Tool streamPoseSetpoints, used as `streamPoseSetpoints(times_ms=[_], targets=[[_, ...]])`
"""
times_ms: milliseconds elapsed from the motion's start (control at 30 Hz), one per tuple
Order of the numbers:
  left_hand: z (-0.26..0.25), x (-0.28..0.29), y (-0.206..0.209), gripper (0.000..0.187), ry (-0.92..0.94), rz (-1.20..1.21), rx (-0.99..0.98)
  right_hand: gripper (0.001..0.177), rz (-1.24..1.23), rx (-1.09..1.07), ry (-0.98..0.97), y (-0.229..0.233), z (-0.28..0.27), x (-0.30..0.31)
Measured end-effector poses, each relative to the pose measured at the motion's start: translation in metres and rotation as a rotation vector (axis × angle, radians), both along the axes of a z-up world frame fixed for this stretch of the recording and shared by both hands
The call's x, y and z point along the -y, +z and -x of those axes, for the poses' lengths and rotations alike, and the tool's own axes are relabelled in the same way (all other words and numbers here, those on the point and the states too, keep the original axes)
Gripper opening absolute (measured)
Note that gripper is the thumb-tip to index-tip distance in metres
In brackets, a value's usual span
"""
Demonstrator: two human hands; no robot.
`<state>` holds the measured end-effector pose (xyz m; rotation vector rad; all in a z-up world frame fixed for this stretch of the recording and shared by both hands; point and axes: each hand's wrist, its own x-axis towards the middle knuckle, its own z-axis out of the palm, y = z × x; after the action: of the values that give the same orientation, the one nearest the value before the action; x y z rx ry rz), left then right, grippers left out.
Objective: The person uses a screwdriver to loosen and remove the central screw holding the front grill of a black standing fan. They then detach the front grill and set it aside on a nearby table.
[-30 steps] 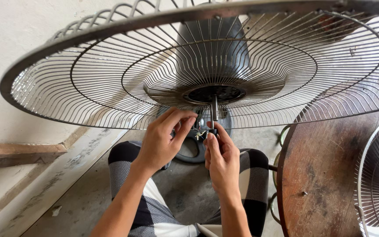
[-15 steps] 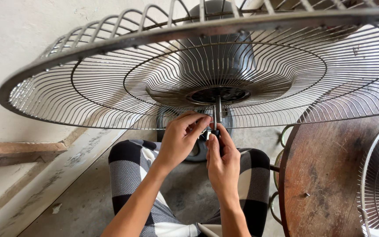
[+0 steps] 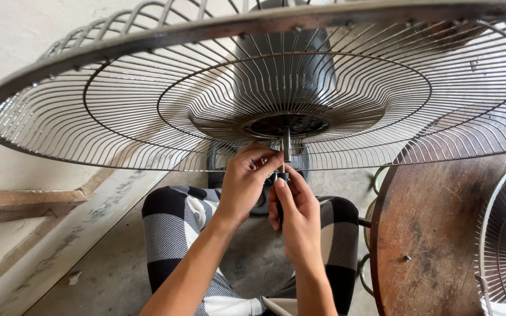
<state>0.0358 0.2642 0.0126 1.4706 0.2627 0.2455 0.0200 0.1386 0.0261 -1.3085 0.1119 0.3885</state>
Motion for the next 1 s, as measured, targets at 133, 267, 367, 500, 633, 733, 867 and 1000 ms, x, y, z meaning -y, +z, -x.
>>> streamPoseSetpoints(times_ms=[133,267,367,500,633,733,867,1000], targets=[[0.001,0.002,0.006,0.018,0.012,0.1,-0.031,0.042,-0.133,-0.137,0.078,0.009,0.0,0.011],[-0.001,0.006,0.005,0.017,0.009,0.28,-0.071,0.036,-0.165,-0.267,0.14,0.007,0.001,0.02],[-0.001,0.005,0.003,0.018,-0.003,0.35,-0.162,0.031,-0.226,-0.298,0.146,0.003,0.001,0.022],[0.007,0.003,-0.001,0.022,-0.083,0.225,-0.076,0.028,-0.17,-0.191,0.068,-0.006,0.008,0.019],[0.016,0.0,-0.003,0.028,-0.123,0.176,-0.104,0.023,-0.171,-0.156,0.03,-0.014,0.013,0.011],[0.016,0.0,-0.003,0.03,-0.117,0.205,-0.108,0.023,-0.128,-0.127,0.013,-0.014,0.015,0.008],[0.015,0.0,-0.003,0.029,-0.112,0.256,-0.135,0.022,-0.088,-0.126,0.001,-0.009,0.015,0.008],[0.014,0.0,-0.004,0.029,-0.115,0.27,-0.159,0.023,-0.013,-0.094,-0.012,-0.007,0.015,0.007]])
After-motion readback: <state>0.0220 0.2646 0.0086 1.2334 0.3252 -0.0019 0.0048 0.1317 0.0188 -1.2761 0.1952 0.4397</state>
